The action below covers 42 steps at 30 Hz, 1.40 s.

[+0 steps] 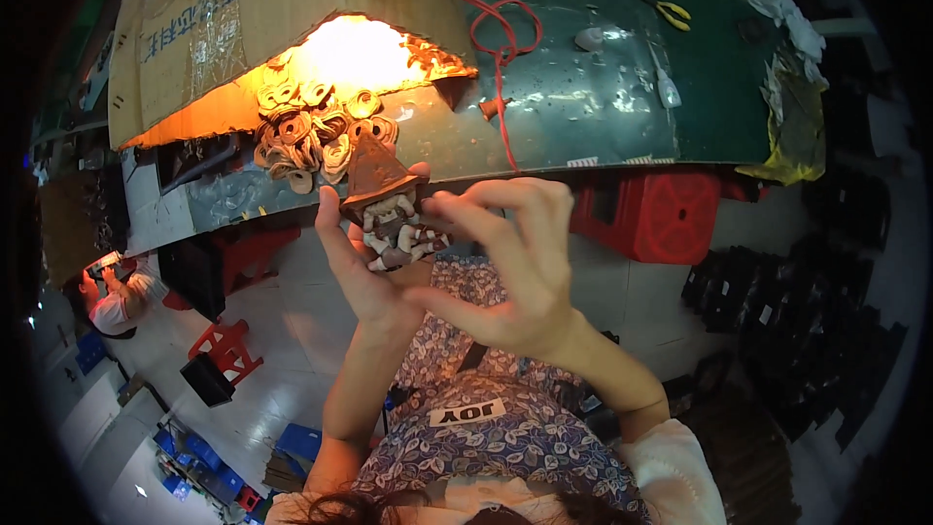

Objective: The person assembles miniature figurines by applying glue from a squeeze bottle and attaching the pieces together by hand.

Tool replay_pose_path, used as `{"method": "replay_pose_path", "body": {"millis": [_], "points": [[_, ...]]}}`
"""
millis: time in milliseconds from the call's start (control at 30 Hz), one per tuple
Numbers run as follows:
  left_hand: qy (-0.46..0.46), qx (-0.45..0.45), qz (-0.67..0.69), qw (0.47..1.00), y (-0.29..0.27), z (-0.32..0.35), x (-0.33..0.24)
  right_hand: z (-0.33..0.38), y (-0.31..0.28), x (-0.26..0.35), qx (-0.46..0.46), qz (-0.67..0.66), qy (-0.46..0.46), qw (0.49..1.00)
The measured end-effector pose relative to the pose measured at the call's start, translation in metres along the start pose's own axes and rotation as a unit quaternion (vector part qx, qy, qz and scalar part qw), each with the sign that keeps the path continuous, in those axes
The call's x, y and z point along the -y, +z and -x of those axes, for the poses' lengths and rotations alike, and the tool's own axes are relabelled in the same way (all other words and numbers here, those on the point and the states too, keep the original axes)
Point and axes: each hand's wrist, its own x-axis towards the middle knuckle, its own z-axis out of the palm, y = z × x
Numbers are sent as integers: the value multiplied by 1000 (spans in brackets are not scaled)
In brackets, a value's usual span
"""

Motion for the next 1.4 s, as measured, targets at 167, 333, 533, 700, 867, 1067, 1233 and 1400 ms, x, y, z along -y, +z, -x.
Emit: {"method": "replay_pose_path", "body": {"millis": [167,333,533,700,867,1067,1233,1400], "points": [[-4,-17,-25,1000,29,18,9,2,-12,20,-1,8,-1,1000],[4,-94,-26,995,57,34,17,12,-21,30,-31,-36,20,999],[-15,-34,-52,998,56,45,22,25,-20,35,-98,-62,-9,993],[-19,-18,10,1000,61,52,20,33,-17,43,-127,-39,-10,991],[-46,8,17,999,53,52,14,38,-5,52,-157,-21,7,987],[-51,19,37,998,34,40,-14,25,28,64,-175,-24,5,984],[-80,1,-11,997,6,37,-39,30,62,88,-200,-14,79,976],[-177,49,-22,983,-17,32,-58,33,84,109,-220,16,133,966]]}}
